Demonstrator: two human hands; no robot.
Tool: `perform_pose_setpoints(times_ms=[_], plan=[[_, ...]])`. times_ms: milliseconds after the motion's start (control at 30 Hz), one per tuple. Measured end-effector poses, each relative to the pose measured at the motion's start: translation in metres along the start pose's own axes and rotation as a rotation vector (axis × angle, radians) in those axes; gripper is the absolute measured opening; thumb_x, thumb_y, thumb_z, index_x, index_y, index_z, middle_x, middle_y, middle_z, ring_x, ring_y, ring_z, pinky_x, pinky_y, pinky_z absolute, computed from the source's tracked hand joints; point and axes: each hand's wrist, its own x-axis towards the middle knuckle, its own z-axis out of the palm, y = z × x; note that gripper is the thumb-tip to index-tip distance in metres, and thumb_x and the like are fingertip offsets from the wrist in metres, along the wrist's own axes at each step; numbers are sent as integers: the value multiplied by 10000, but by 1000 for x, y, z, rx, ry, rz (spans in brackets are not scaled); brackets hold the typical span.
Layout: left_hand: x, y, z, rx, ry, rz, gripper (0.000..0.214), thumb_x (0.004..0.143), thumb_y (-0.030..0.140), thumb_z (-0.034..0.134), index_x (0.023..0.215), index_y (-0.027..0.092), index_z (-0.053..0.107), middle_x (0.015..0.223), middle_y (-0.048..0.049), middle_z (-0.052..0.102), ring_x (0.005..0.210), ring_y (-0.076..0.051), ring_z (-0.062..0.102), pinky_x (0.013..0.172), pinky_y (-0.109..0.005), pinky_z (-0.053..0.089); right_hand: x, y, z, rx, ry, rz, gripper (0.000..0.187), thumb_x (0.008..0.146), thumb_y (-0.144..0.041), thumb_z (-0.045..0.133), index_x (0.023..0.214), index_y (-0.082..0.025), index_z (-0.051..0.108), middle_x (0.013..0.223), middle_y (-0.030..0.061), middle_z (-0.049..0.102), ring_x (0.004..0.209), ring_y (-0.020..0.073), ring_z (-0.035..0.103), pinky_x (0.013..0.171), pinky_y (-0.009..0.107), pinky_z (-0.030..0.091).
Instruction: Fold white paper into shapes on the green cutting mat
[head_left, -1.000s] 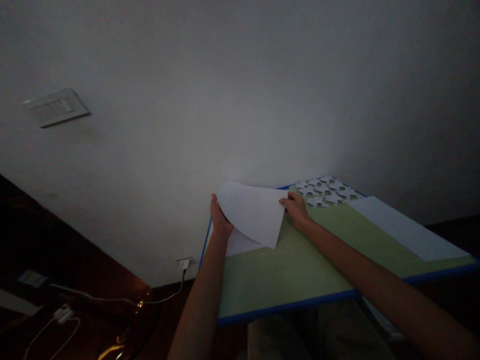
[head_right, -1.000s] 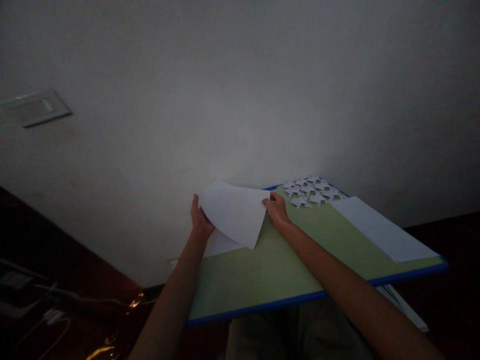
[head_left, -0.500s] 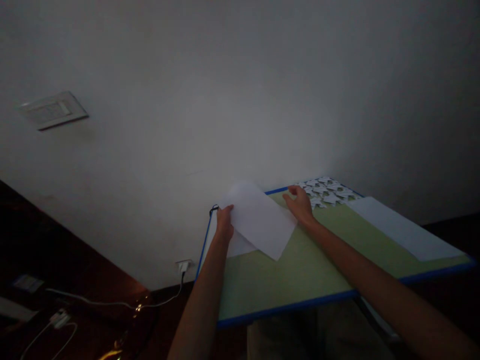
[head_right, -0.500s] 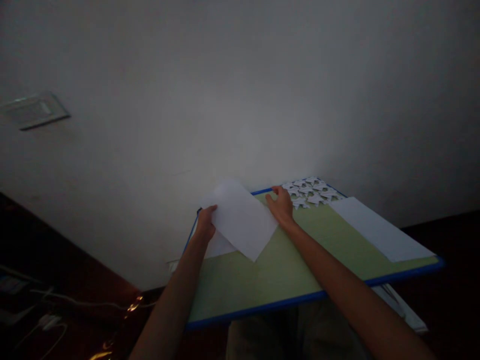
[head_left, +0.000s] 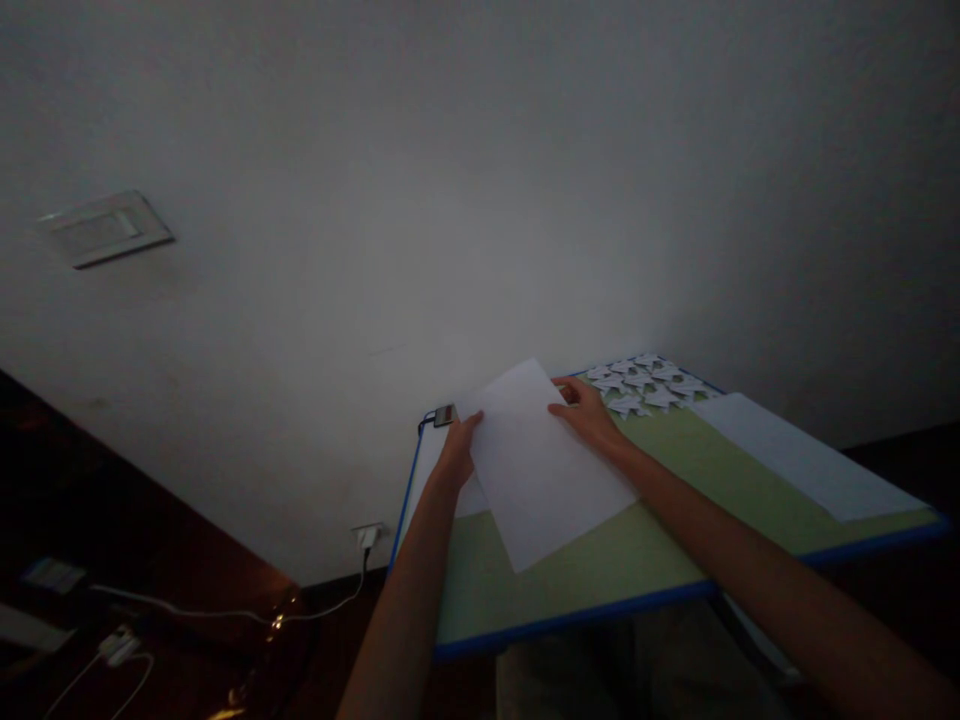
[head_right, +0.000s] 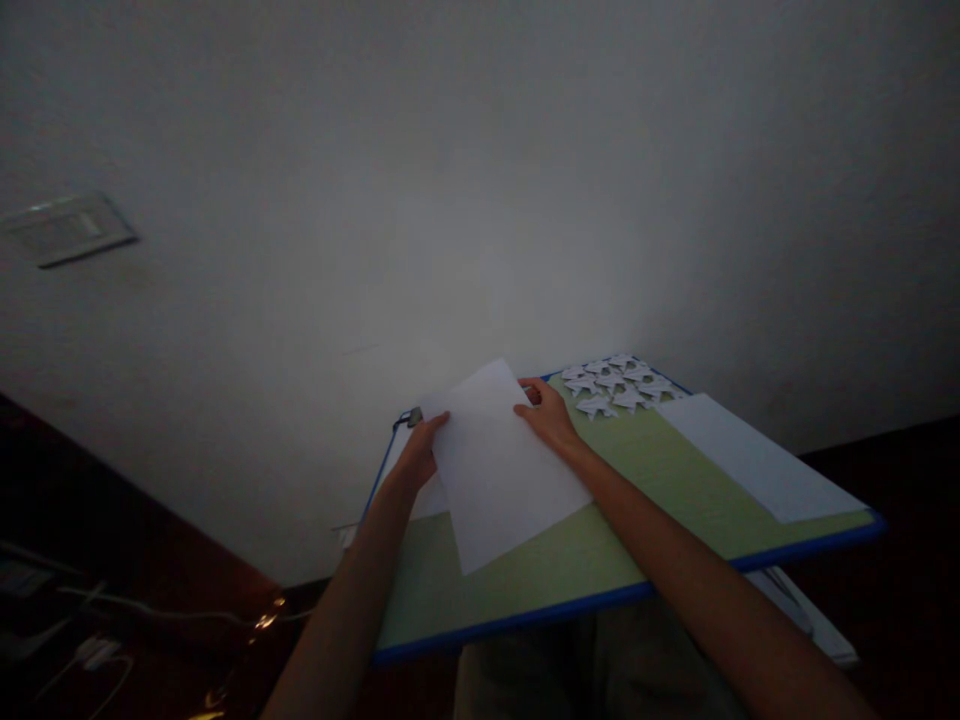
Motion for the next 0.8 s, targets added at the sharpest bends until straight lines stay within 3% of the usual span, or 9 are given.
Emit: perform_pose_setpoints(times_ms=[167, 267, 367, 533, 667, 800], plan=[[3, -3, -2, -79, -75, -85, 173, 854, 73, 616, 1013, 104, 675, 874, -129, 763, 857, -240, 751, 865, -353, 611, 4, 2, -6, -91, 127, -20, 439, 642, -266, 693, 1068, -164, 728, 763, -18, 614, 724, 177, 554, 754, 330, 476], [3, -4, -1, -90, -63, -65, 214, 858, 57, 609, 1057, 112, 668, 903, -126, 768, 865, -241, 753, 878, -363, 609, 5, 2, -10, -150, 107, 2, 208, 689, -291, 661, 840, -175, 745, 703, -12, 627, 689, 182, 551, 768, 350, 479], [4, -4, -1, -118, -47, -74, 206, 902, 83, 562, 1079, 120, 660, 908, -121, 768, 891, -239, 749, 909, -375, 597, 5, -1, -11, -115, 96, -68, 166, 717, -270, 657, 828, -193, 753, 820, 18, 692, 807, 205, 613, 858, 375, 498], [7, -1, -3, -208, 17, -171, 248, 973, 167, 441, 1070, 103, 660, 869, -127, 756, 891, -241, 744, 949, -376, 567, -6, -12, -7, -75, -127, -278, 210, 833, -278, 642, 982, -229, 782, 1119, 84, 675, 1056, 230, 635, 856, 381, 548], [7, 4, -7, -238, -57, -139, 322, 998, 331, 436, 972, 115, 674, 772, -105, 738, 747, -241, 730, 846, -374, 587, -18, -16, -2, -191, -298, -564, 278, 863, -129, 609, 1016, -272, 792, 1180, 84, 622, 1105, 212, 624, 995, 438, 512], [6, 8, -10, -187, -104, -168, 391, 987, 433, 469, 857, 115, 656, 736, -124, 720, 686, -259, 717, 742, -380, 599, -25, -17, 2, -242, -396, -671, 350, 878, -70, 592, 1069, -297, 779, 1202, 82, 608, 1105, 204, 629, 986, 443, 523]])
